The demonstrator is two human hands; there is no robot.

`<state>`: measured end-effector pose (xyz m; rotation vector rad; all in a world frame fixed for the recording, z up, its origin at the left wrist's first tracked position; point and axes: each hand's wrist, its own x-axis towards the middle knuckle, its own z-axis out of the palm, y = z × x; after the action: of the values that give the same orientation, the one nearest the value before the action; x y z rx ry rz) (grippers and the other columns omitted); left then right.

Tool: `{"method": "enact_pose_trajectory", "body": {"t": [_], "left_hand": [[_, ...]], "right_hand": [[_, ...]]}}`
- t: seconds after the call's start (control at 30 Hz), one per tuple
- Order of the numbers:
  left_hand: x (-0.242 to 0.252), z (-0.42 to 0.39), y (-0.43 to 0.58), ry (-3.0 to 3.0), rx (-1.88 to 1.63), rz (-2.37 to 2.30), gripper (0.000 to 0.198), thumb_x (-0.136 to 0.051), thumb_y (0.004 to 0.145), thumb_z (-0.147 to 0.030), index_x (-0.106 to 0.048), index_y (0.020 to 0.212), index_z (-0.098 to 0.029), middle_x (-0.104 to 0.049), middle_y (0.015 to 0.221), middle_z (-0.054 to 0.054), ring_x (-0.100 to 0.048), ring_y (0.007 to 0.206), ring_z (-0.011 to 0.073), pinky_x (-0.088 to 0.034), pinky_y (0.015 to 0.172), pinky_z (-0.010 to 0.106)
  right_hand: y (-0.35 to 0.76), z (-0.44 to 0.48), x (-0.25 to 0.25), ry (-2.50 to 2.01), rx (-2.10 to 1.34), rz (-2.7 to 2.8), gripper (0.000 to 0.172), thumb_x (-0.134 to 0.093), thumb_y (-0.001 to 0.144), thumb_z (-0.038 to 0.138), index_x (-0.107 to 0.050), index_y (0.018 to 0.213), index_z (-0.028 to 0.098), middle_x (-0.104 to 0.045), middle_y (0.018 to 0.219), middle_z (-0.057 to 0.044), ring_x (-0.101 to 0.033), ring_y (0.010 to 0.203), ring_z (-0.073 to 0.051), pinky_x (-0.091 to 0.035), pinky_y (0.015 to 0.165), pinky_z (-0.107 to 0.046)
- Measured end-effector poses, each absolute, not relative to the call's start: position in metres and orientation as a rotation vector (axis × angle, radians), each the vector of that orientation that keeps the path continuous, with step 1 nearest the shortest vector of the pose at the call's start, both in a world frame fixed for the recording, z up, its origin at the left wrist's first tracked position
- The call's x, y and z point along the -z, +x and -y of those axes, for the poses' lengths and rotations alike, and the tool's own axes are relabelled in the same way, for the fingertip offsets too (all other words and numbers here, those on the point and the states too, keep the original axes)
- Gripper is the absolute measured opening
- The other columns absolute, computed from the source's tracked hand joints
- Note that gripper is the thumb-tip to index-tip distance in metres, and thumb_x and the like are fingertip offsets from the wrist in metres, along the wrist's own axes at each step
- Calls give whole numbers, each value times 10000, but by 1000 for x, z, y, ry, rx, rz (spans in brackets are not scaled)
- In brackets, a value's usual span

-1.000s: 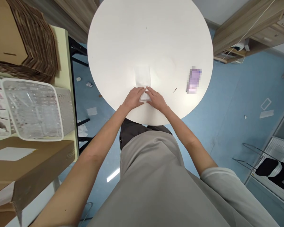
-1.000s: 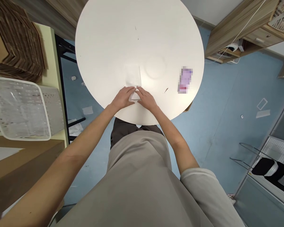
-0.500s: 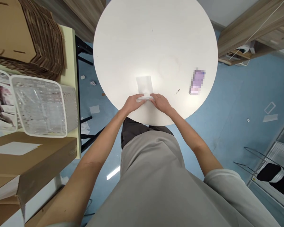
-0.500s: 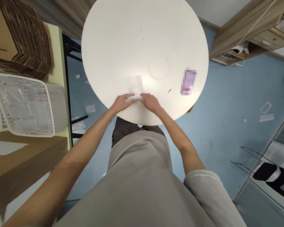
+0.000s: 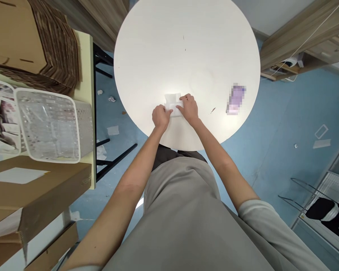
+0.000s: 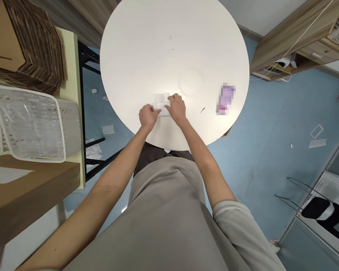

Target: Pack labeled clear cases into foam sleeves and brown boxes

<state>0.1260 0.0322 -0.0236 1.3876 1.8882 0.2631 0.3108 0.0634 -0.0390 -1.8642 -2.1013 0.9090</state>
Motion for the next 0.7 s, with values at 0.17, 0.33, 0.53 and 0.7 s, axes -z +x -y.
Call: {"method": "enact_pose_trajectory", "body": {"t": [0.17,0.33,0.53,0.7], "left_hand": [[16,-42,132,1738,-337,-1607,424,-561,1081,-327,-631,1474,-183,-645,1525,238,-531,1517,427,-415,1263,635],[9,-40,119,1902,-259,-1332,592,-542,1013,-235,-580,1590,-112,-551,1688,248,-512,1586,398,-373,1336,599],[3,-16,96,2019,-114,-1188,735,-644,947,-238,-529,1670,-177,-484,1778,190,-475,1635,391,-372,1336,618],[-7,4,88,2003,-14,-1125,678,-676,939,-283,-632,1610,-192,-508,1770,145,-528,1607,367,-409,1335,557]], "right_hand": [[306,-58,27,-1647,-947,2310,446,-322,1212,342,-671,1467,230,-692,1487,-158,-585,1487,-334,-472,1286,-606],[315,-34,18,-1578,-955,2423,491,-495,1169,361,-553,1620,178,-507,1750,-197,-441,1667,-338,-475,1302,-583],[311,9,14,-1612,-925,2535,607,-571,1126,286,-466,1696,106,-399,1811,-256,-338,1730,-386,-379,1360,-637],[310,41,0,-1584,-928,2624,587,-449,1178,378,-484,1689,93,-401,1812,-247,-376,1707,-403,-441,1317,-593]]}}
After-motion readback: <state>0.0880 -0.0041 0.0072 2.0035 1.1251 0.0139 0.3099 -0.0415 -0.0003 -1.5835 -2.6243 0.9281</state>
